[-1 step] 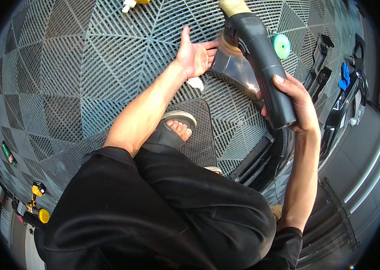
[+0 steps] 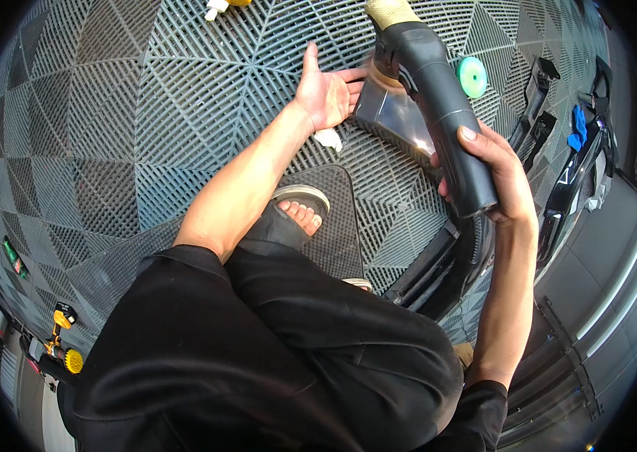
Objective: The person uses a rotary polisher with a buffing pad to polish a black car fender placed on a gray interlocking tile floor. The person applies polish from a yellow tube to the pad and moves the polisher over the curved surface of the fender repeatedly.
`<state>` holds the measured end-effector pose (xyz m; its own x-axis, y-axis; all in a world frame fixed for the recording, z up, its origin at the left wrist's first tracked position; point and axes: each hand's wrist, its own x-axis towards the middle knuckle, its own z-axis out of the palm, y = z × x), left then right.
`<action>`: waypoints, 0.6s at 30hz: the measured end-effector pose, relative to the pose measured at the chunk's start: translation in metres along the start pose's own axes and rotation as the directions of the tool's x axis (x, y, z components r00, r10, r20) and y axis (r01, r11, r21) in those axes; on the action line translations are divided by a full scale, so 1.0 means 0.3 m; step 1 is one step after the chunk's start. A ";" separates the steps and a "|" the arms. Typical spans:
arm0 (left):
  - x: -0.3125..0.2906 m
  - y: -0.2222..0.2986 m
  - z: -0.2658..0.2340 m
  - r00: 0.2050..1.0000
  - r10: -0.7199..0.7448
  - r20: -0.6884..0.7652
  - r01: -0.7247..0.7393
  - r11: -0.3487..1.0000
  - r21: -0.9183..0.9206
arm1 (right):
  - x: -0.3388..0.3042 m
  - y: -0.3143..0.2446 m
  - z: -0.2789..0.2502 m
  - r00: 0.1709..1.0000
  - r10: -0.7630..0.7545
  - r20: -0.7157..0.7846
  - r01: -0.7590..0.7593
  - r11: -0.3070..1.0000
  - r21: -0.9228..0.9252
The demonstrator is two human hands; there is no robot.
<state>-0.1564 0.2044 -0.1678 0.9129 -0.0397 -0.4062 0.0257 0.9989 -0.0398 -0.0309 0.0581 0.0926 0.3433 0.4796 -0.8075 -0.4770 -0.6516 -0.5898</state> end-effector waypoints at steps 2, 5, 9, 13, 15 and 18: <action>0.009 0.000 -0.027 0.999 -0.006 0.043 0.007 1.000 -0.023 | -0.012 -0.006 0.007 1.000 0.004 -0.001 -0.004 0.999 -0.048; 0.027 0.002 -0.077 0.988 -0.006 0.157 0.014 0.999 -0.047 | -0.031 -0.004 0.018 1.000 0.011 0.001 -0.011 0.994 -0.111; 0.033 0.021 -0.109 0.823 -0.024 0.567 0.158 0.969 -0.188 | -0.061 -0.008 0.025 0.999 0.046 0.009 -0.044 0.985 -0.168; 0.013 0.029 -0.069 0.994 -0.013 0.112 -0.004 0.988 0.153 | -0.096 0.004 0.039 0.999 0.027 -0.022 -0.031 0.982 -0.185; -0.010 0.032 -0.036 0.998 -0.021 0.060 0.012 0.989 0.145 | -0.111 0.010 0.046 0.999 0.032 -0.024 -0.036 0.980 -0.196; -0.039 0.037 0.011 0.996 -0.008 0.088 -0.003 0.992 0.125 | -0.124 0.014 0.051 0.999 0.041 -0.014 -0.043 0.968 -0.246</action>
<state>-0.1655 0.2160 -0.1604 0.9449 -0.0453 -0.3243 0.0738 0.9944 0.0761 -0.0582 0.0465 0.1202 0.3344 0.4445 -0.8310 -0.2773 -0.7963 -0.5376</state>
